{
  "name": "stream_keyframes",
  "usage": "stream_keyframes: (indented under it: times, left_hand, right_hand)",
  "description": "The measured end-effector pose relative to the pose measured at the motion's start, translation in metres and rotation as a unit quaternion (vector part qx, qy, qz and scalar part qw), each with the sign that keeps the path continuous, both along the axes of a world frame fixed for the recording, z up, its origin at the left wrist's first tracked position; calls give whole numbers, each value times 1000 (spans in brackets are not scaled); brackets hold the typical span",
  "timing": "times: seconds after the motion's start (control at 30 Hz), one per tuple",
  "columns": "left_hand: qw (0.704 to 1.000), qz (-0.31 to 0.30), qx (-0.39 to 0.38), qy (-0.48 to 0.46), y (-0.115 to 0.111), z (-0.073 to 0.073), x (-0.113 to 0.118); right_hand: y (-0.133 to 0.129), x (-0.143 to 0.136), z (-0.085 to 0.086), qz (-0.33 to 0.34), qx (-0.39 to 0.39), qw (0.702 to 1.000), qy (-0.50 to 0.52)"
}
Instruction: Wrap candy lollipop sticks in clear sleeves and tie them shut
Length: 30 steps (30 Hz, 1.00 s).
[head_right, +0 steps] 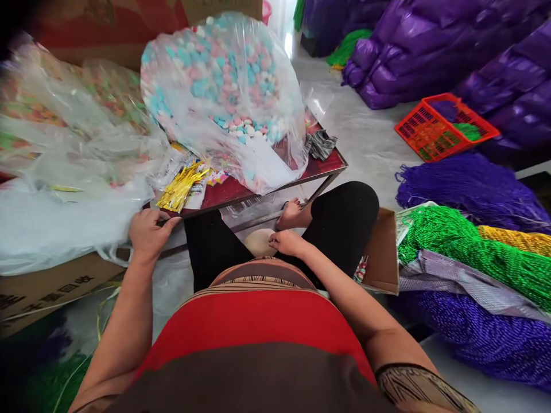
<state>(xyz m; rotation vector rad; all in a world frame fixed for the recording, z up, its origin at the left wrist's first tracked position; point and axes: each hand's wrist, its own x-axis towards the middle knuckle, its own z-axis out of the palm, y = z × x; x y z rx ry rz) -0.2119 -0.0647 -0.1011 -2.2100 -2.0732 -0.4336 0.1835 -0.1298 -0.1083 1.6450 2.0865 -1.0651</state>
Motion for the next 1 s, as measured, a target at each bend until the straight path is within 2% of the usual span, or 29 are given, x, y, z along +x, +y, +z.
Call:
stream_keyframes:
  times: [0.13, 0.23, 0.4, 0.67, 0.83, 1.0]
  left_hand:
    - [998, -34, 38, -26, 1, -3, -4]
    - [995, -71, 49, -48, 1, 2, -4]
    - [990, -97, 63, -81, 0, 8, -1]
    - [979, -150, 75, -111, 1, 11, 1]
    - [975, -158, 101, -116, 1, 6, 1]
    - [973, -144, 122, -134, 0, 4, 3]
  right_hand:
    - [6, -1, -5, -17, -10, 1000, 18]
    - [10, -2, -10, -34, -21, 998, 41]
    - [13, -3, -14, -65, -50, 994, 66]
    - [0, -2, -20, -129, -89, 988, 1]
    - [-6, 1, -21, -114, -97, 988, -25]
    - [-14, 6, -13, -101, -63, 992, -33]
